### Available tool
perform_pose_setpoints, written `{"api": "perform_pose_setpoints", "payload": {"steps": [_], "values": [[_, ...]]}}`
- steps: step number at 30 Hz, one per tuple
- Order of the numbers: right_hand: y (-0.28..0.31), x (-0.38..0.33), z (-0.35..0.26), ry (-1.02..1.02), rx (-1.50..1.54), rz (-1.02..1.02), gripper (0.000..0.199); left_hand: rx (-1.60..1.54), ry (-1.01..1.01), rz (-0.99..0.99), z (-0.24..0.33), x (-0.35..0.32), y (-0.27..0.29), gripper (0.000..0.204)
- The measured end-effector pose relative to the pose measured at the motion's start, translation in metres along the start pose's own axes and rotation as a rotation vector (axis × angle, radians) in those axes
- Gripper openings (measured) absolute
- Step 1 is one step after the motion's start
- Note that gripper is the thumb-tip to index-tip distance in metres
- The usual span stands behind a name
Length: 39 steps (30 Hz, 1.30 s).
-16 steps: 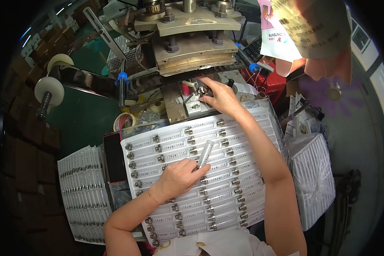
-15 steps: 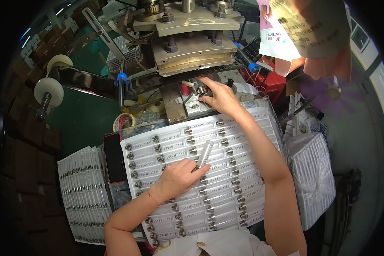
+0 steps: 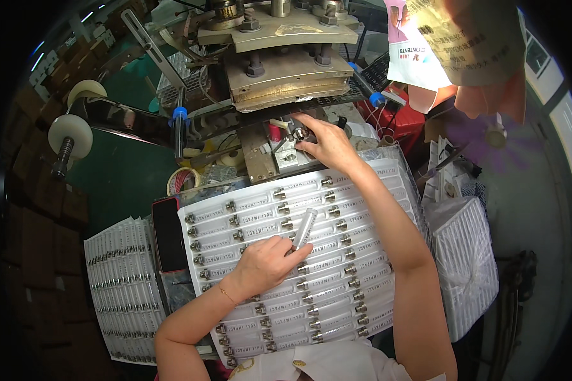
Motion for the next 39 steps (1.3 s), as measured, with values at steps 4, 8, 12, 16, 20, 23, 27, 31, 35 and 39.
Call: {"api": "perform_pose_setpoints", "payload": {"steps": [4, 8, 12, 16, 20, 23, 27, 31, 35, 39], "values": [[0.002, 0.002, -0.003, -0.052, 0.013, -0.037, 0.058, -0.008, -0.002, 0.003, -0.001, 0.000, 0.000, 0.034], [-0.004, 0.002, 0.001, -0.144, 0.013, -0.105, 0.060, -0.018, 0.006, 0.001, -0.002, -0.002, 0.002, 0.034], [-0.007, 0.001, 0.000, -0.157, 0.031, -0.109, 0.061, -0.018, 0.008, -0.007, -0.001, -0.006, 0.003, 0.034], [0.009, -0.011, 0.010, -0.153, 0.031, -0.078, 0.069, -0.025, 0.006, -0.083, 0.005, 0.000, 0.001, 0.030], [0.057, -0.053, 0.025, -0.183, -0.052, -0.137, 0.071, -0.116, 0.085, -0.040, -0.003, 0.004, 0.003, 0.028], [0.116, -0.116, 0.027, -0.236, -0.164, -0.106, 0.050, -0.213, 0.029, -0.019, 0.002, 0.009, 0.013, 0.029], [0.181, -0.239, 0.018, -0.396, -0.332, -0.096, 0.042, -0.170, -0.022, 0.035, 0.032, 0.034, 0.016, 0.032], [0.170, -0.339, -0.012, -0.507, -0.209, -0.153, 0.034, -0.266, -0.143, 0.010, 0.088, 0.065, -0.016, 0.035], [0.151, -0.361, -0.041, -0.407, -0.208, -0.063, 0.035, -0.277, -0.288, -0.071, 0.141, 0.086, -0.065, 0.033], [0.147, -0.355, -0.037, -0.369, -0.275, -0.207, 0.031, -0.093, -0.383, -0.189, 0.162, 0.094, -0.109, 0.036]]}}
Point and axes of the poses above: each hand's wrist, its own x-axis towards the middle knuckle, its own y-axis out of the back of the hand, z = x × y, the point moved 8 cm from there along x, towards the middle knuckle, and after that the axes turned 1 degree about y, right-handed, at the moved point
